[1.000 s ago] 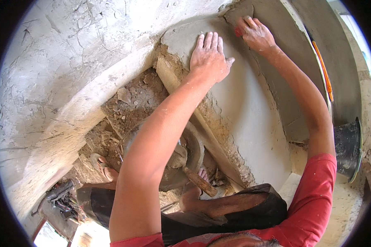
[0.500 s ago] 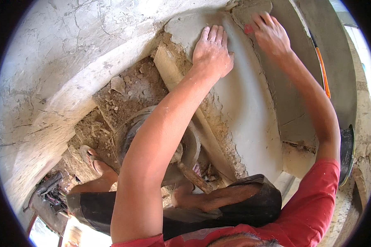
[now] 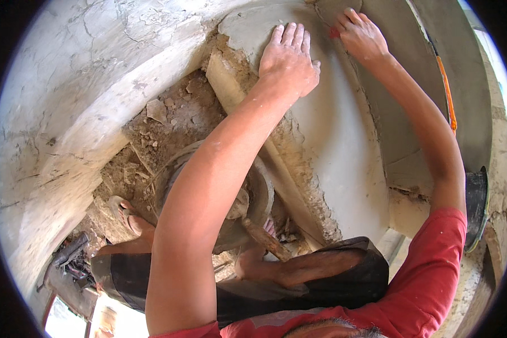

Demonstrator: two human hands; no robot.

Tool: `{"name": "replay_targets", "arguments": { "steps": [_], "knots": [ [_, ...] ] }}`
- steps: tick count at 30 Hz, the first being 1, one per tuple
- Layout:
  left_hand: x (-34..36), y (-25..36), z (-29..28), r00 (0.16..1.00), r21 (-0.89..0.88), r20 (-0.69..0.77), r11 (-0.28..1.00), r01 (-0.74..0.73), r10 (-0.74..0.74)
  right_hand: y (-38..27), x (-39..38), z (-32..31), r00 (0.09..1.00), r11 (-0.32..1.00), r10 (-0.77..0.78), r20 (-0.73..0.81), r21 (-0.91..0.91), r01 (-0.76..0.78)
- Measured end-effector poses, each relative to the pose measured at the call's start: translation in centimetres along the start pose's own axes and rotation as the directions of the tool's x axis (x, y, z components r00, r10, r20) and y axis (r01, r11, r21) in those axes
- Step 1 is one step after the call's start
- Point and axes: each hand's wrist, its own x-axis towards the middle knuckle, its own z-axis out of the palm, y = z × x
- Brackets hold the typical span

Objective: The person applies and smooths plaster onto a curved staircase using a trowel and a hand float. They repeatedly scoop plaster from a bucket, spread it on the stair treads and risers, and smooth the surface to create an even finish.

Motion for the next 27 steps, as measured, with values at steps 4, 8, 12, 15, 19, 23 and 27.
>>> {"name": "replay_targets", "arguments": {
  "steps": [4,8,12,15,19,23,27],
  "knots": [
    [0.0,-0.1,0.0,1.0,-0.016,-0.03,1.0,0.005,-0.005,-0.8,-4.8,0.5,1.0,1.0,-0.014,0.013,-0.023,0.014],
    [0.0,0.0,0.0,1.0,-0.002,-0.013,1.0,0.008,-0.008,-2.2,-11.1,1.6,0.997,0.992,-0.04,0.071,-0.119,0.048],
    [0.0,-0.1,0.1,1.0,-0.026,0.014,1.0,0.011,-0.011,-3.7,-16.9,0.7,0.982,0.991,-0.064,0.176,-0.108,0.084],
    [0.0,-0.1,0.1,0.999,-0.035,0.035,0.999,0.01,-0.008,-5.1,-20.4,-2.9,0.971,0.992,-0.088,0.221,-0.067,0.105],
    [-0.1,0.1,0.1,0.999,-0.045,0.014,0.999,0.029,-0.028,-4.4,-18.2,-9.2,0.989,0.998,0.022,0.146,0.048,-0.029],
    [-0.2,0.1,-0.1,0.999,-0.042,-0.028,0.999,0.022,-0.024,0.1,-5.9,-10.5,0.996,0.985,0.025,-0.091,0.173,-0.009],
    [-0.1,-0.1,-0.2,0.998,-0.042,-0.056,0.999,0.023,-0.026,1.3,2.6,-7.6,0.965,0.977,-0.101,-0.243,0.159,0.142]
  ]
}}
